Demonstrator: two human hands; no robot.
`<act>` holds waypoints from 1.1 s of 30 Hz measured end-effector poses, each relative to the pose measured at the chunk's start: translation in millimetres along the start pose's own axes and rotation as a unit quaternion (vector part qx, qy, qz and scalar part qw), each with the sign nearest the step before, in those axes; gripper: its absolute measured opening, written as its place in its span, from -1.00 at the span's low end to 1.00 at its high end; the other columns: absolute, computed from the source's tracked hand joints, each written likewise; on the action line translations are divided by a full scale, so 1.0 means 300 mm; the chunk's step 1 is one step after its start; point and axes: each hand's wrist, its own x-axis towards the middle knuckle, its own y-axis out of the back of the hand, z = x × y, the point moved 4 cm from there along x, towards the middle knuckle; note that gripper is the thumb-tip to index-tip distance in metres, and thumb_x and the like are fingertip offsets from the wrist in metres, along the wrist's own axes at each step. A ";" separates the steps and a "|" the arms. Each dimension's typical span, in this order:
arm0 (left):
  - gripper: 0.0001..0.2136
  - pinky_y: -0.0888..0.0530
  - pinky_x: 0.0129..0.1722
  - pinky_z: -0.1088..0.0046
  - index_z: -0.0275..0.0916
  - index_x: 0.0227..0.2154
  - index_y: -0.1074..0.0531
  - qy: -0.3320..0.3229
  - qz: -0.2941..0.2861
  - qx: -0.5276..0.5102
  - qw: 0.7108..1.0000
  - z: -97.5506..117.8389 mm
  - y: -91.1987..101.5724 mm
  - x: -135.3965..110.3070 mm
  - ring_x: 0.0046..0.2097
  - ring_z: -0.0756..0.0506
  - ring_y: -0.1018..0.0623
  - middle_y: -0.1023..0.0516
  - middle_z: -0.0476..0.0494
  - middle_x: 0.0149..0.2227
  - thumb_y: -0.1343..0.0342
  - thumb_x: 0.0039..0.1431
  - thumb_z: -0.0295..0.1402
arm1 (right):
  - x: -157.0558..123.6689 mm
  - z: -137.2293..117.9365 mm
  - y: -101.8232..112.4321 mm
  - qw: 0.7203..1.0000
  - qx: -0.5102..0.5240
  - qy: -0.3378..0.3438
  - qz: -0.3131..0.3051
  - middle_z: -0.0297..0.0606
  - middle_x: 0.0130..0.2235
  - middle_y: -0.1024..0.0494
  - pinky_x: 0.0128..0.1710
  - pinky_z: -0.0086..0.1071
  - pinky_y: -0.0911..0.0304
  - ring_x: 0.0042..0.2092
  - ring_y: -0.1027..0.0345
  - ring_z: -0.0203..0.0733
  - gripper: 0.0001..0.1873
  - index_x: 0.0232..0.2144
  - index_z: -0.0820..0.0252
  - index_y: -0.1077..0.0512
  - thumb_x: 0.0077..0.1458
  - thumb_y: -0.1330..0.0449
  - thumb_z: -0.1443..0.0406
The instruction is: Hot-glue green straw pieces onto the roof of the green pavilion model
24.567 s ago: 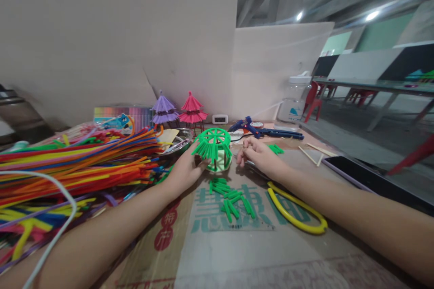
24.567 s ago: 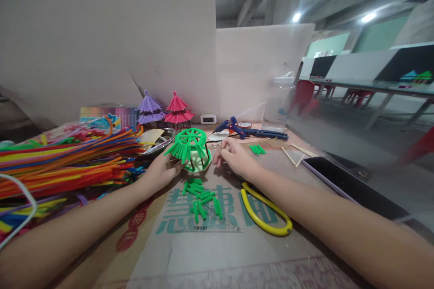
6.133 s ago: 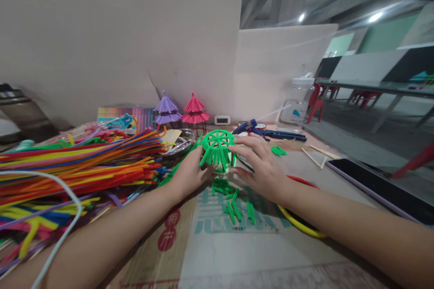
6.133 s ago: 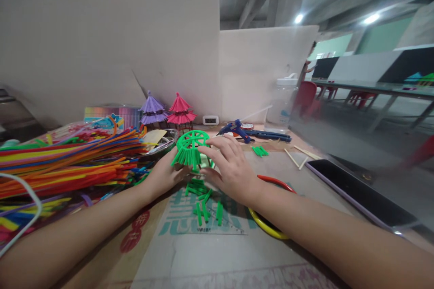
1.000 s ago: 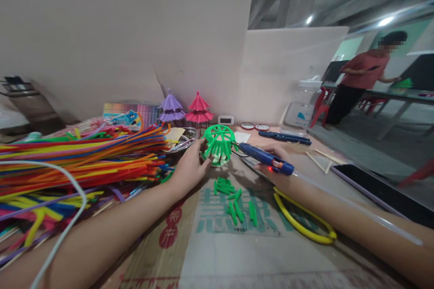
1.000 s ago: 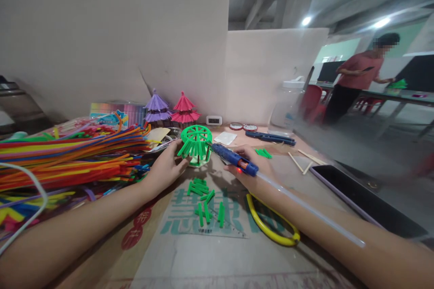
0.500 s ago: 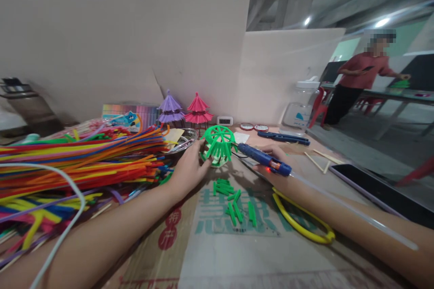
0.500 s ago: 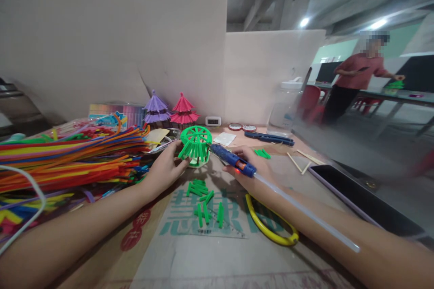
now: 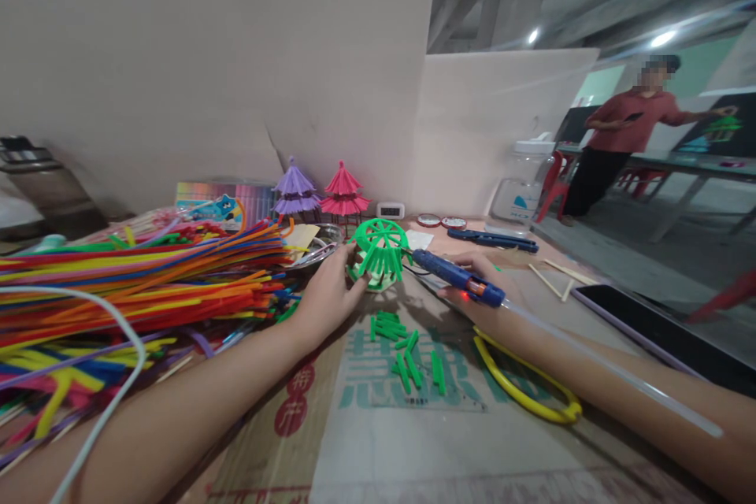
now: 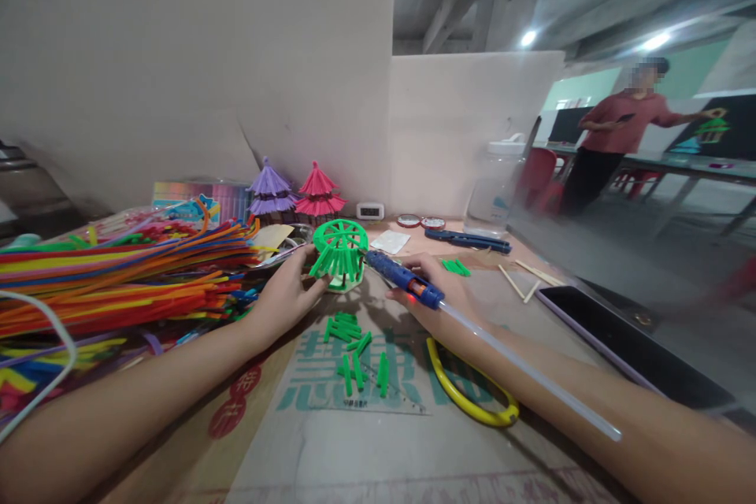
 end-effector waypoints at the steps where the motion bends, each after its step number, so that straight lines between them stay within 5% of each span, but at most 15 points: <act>1: -0.58 -0.43 0.12 0.14 -0.28 0.09 -0.25 0.000 0.000 -0.002 1.000 0.000 0.000 0.000 0.10 -0.25 -0.49 -0.47 -0.30 0.05 -0.10 0.20 -0.29 | 0.000 0.002 0.000 1.000 -0.002 -0.002 0.000 -0.32 -0.27 -0.63 -0.29 -0.31 -0.34 -0.28 -0.51 -0.10 -0.73 -0.17 -0.01 -0.43 0.05 -0.28 0.13; 33: -0.56 -0.46 0.11 0.11 -0.28 0.12 -0.23 0.016 -0.008 -0.033 0.999 -0.012 -0.008 0.002 0.10 -0.25 -0.49 -0.45 -0.32 0.08 -0.09 0.22 -0.25 | 0.005 -0.005 0.003 1.000 -0.004 0.008 -0.004 -0.28 -0.25 -0.63 -0.30 -0.29 -0.35 -0.24 -0.51 -0.06 -0.73 -0.20 0.03 -0.47 0.02 -0.30 0.13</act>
